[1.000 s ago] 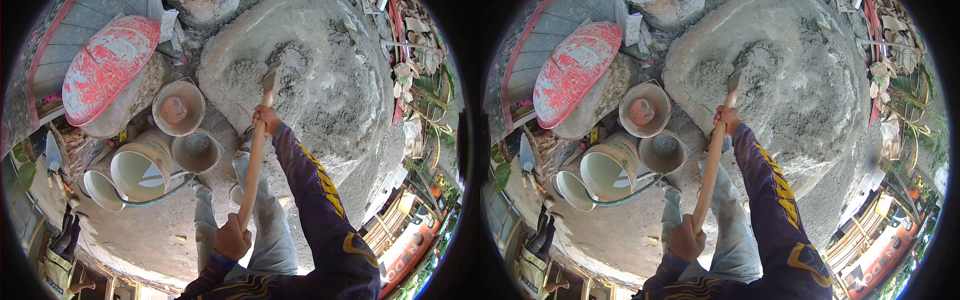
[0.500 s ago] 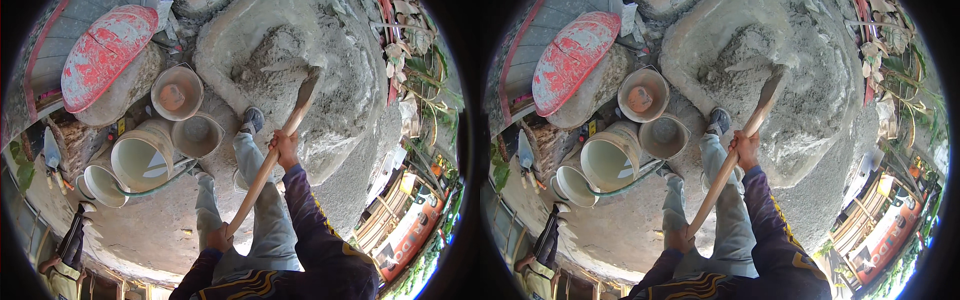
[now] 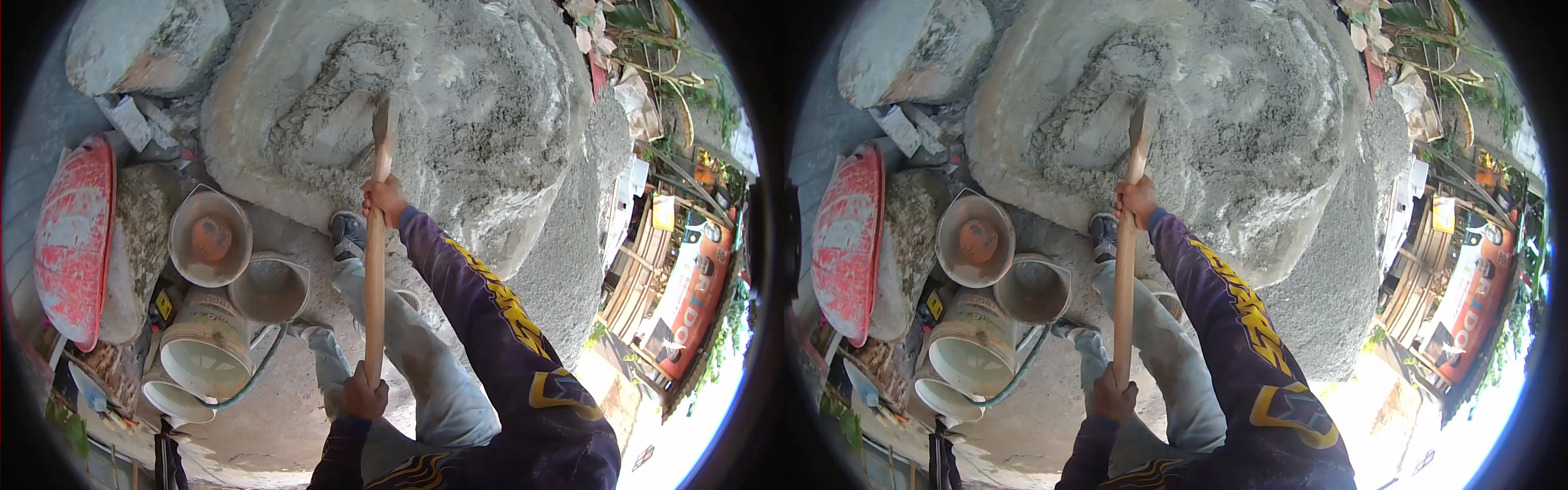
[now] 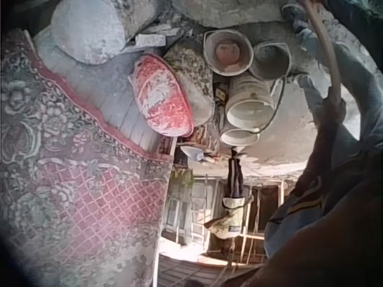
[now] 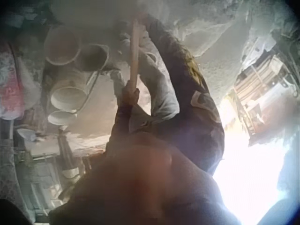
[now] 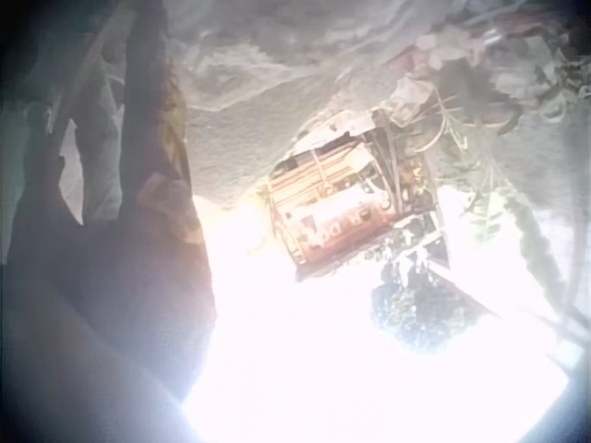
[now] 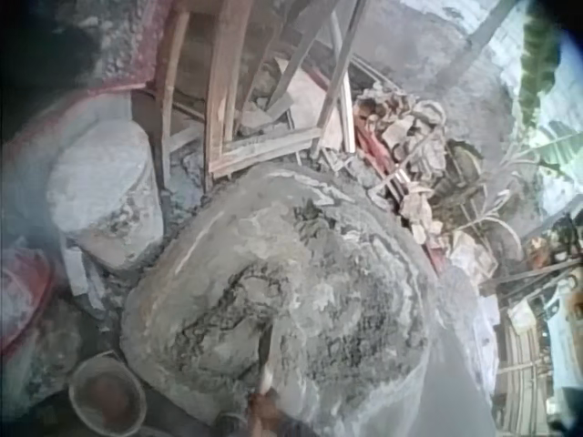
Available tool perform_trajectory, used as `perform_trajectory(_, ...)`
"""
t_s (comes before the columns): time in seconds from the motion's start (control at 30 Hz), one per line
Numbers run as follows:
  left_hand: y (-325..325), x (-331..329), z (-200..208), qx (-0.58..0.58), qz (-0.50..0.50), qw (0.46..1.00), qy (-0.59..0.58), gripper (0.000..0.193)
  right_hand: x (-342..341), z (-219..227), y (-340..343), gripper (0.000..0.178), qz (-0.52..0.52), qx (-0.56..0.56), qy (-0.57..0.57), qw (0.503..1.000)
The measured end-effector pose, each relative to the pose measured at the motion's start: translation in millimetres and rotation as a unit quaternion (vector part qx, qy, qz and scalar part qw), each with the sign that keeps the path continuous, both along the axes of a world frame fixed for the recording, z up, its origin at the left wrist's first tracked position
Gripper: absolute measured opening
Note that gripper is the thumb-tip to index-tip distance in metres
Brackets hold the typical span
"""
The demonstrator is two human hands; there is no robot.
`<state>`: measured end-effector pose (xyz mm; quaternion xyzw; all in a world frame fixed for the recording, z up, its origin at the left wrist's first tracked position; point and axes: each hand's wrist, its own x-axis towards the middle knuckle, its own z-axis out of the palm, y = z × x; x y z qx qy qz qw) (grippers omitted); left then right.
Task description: The person mixes cement with a hoe, carries a bucket of cement and a trowel into a building, and applies the cement onto a wall using the trowel.
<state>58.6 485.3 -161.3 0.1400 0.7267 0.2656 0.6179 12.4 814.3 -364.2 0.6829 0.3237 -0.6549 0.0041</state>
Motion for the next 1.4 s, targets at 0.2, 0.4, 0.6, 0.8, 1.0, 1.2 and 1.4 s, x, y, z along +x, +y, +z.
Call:
perform_trajectory(0.2, 107.2, -51.2, -74.2, 0.078, 0.020, 0.997, -0.003, 0.042, -46.3, -4.8, 134.7, 0.018, 0.002, 0.126, 0.005, 0.992)
perform_trajectory(0.4, 216.9, -66.6, -137.3, 0.115, -0.034, 0.993, 0.012, 0.050, -51.3, -20.2, 265.8, 0.013, -0.025, 0.206, -0.015, 0.978)
perform_trajectory(0.6, 271.2, -49.8, -142.8, 0.128, -0.004, 0.991, -0.045, 0.030, -25.6, -40.4, 313.0, 0.011, 0.028, 0.180, -0.073, 0.980)
perform_trajectory(0.8, 206.0, -53.7, -76.8, 0.089, -0.011, 0.990, -0.111, 0.030, 30.1, -36.5, 242.1, 0.012, 0.013, 0.118, -0.162, 0.980)
perform_trajectory(1.0, 78.4, -119.0, -8.4, 0.069, -0.104, 0.992, -0.023, 0.032, 63.3, -27.7, 76.8, 0.007, -0.141, 0.029, -0.143, 0.979)
perform_trajectory(1.2, -51.8, -162.7, 41.0, 0.048, -0.137, 0.987, 0.064, 0.034, 15.4, -4.2, -63.4, 0.006, -0.185, -0.036, -0.025, 0.982)
perform_trajectory(1.4, -169.7, -118.0, 52.9, 0.014, -0.050, 0.996, 0.073, 0.029, -36.8, 75.3, -156.0, 0.014, -0.092, 0.078, 0.004, 0.993)
